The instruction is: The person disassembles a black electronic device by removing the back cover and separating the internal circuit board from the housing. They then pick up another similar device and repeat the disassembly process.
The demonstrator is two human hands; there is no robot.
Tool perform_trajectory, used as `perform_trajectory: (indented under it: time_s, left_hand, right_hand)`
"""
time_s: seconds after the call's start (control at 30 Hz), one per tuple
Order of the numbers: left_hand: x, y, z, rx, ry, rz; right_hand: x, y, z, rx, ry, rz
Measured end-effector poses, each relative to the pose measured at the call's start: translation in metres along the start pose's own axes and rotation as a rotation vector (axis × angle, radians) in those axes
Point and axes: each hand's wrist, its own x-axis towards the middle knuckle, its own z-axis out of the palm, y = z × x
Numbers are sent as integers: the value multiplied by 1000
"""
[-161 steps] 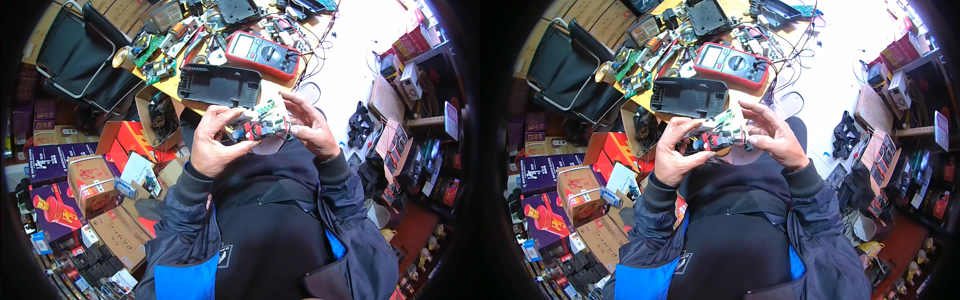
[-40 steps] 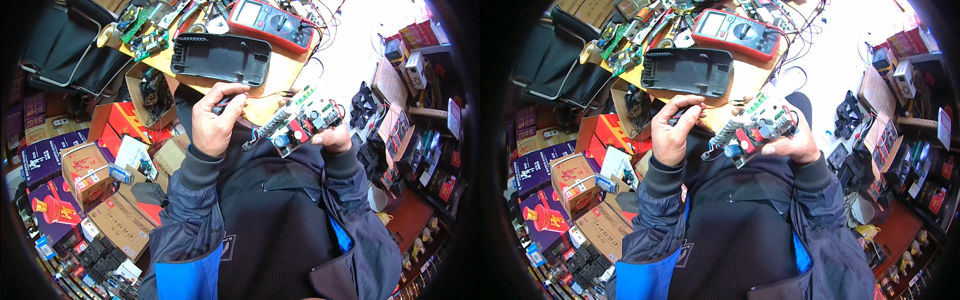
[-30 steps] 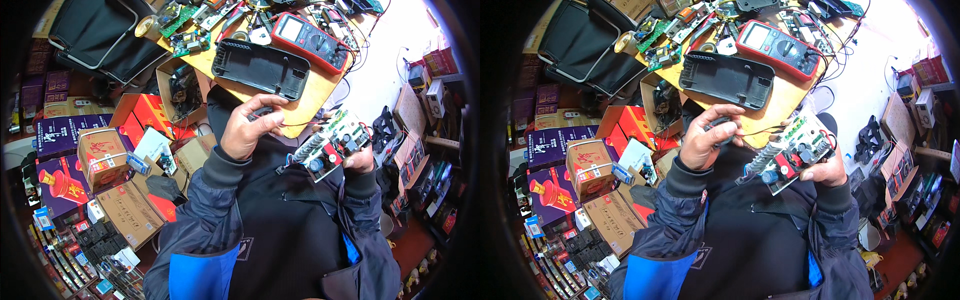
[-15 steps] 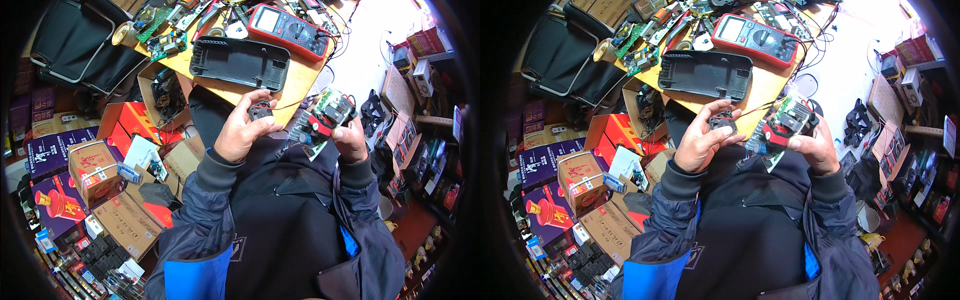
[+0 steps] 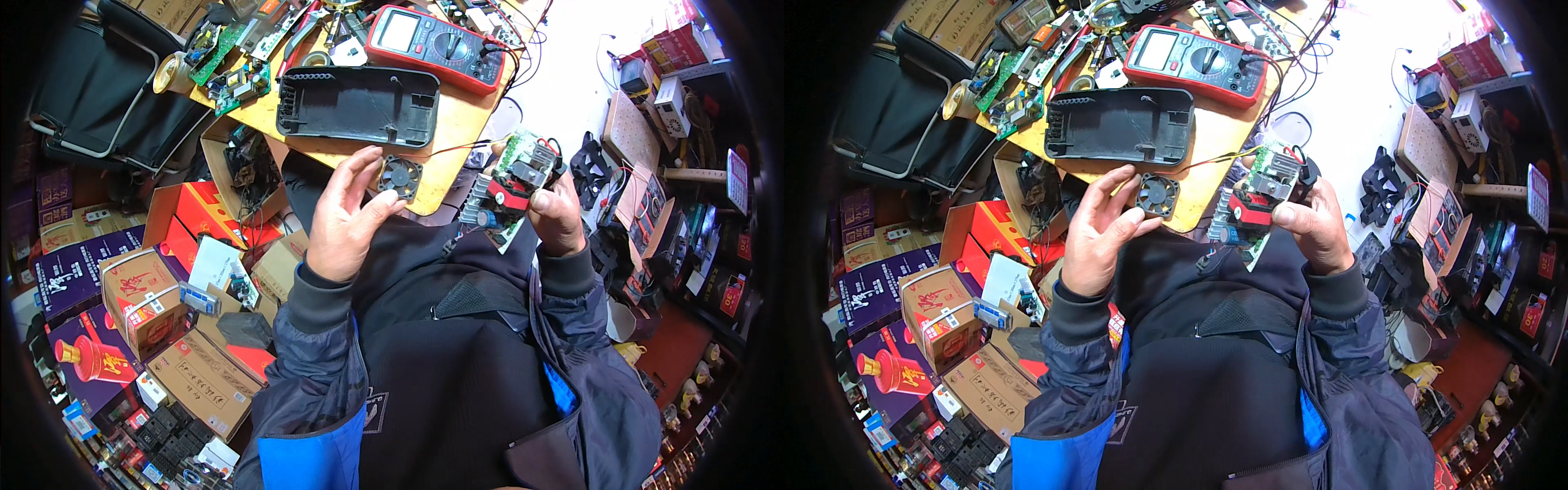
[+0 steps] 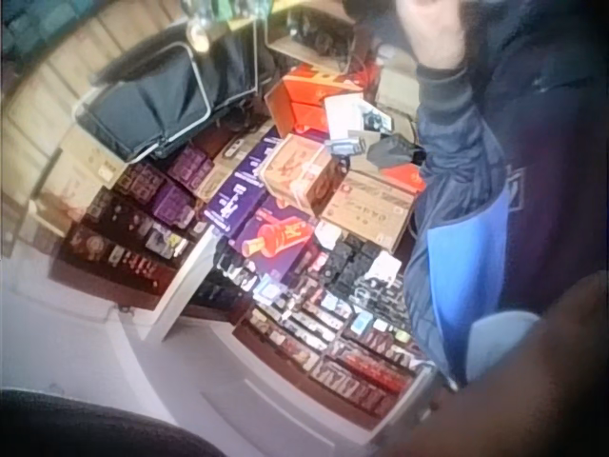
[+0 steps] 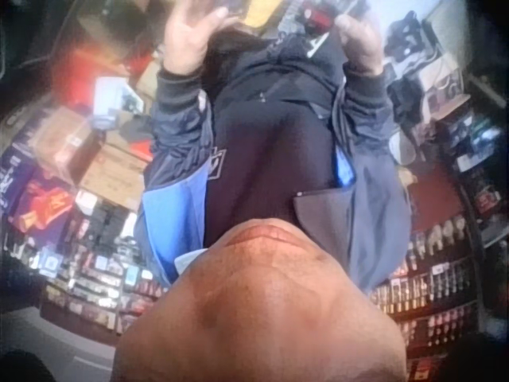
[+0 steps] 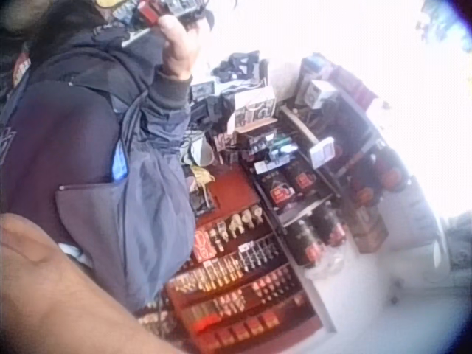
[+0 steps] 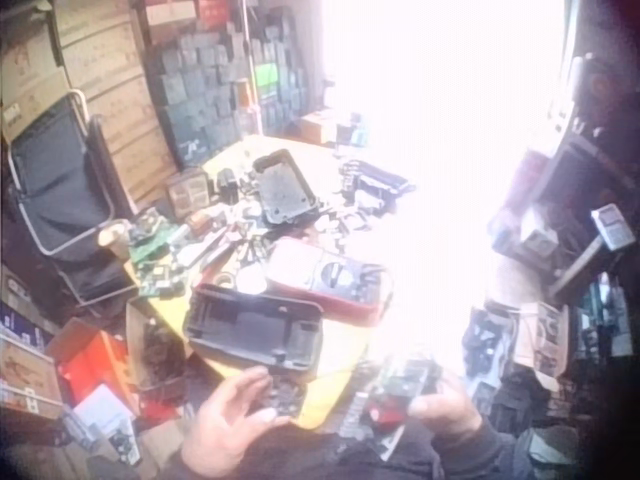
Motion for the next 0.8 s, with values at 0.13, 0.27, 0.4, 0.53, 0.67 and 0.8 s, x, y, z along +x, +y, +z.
perform_trajectory:
  time_s: [0.13, 0.27, 0.4, 0.53, 0.67, 0.8]
  left_hand:
    - [-1, 9, -21, 260, 171, 145]
    - [20, 32, -67, 612, 452, 266]
    - [57, 53, -106, 910, 462, 318]
    - [92, 59, -120, 1083, 427, 88]
    - [109, 54, -125, 1137, 439, 96]
    - [107, 58, -135, 719, 461, 197]
  right_hand:
    - [1, 1, -4, -48, -6, 45]
    - [1, 1, -1, -94, -53, 20]
    - [1, -1, 2, -144, -65, 27]
    - [0, -1, 4, -142, -71, 23]
    - [-3, 1, 5, -131, -66, 29]
    - [-4, 1, 3, -142, -67, 29]
